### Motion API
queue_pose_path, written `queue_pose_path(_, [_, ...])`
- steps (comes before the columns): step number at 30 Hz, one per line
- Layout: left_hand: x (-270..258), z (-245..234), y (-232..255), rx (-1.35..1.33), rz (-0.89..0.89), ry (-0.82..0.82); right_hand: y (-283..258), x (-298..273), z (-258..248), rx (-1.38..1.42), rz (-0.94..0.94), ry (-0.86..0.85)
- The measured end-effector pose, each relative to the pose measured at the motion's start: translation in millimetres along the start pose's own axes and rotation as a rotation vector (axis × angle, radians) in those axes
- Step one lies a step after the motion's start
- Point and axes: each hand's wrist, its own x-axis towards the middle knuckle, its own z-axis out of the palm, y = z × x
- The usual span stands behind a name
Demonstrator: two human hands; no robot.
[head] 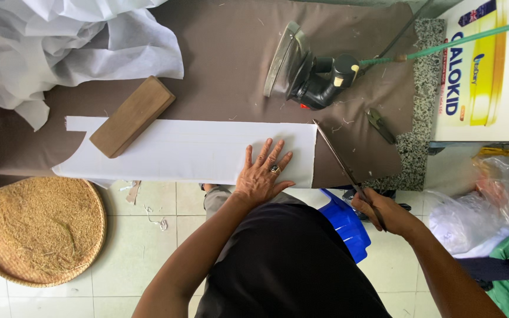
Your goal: The person irons pieces of white fabric on a table, uses a wooden block to press down on the fabric after ironing, and cuts the fabric with scissors.
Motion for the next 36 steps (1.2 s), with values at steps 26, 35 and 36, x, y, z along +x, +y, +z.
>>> queue_pose_path(26, [83, 65, 76, 0.053, 0.268, 0.033, 66, 68, -45, -0.050, -0.044, 0.885])
queue_pose_path(35, [-38, 32, -109, 0.135, -0.297, 0.423, 79, 153, -95, -0.497, -0.142, 0.974])
queue_pose_path(36, [-48, 4, -136, 0.144, -0.318, 0.427, 103, 175, -103, -0.508, -0.164, 0.968])
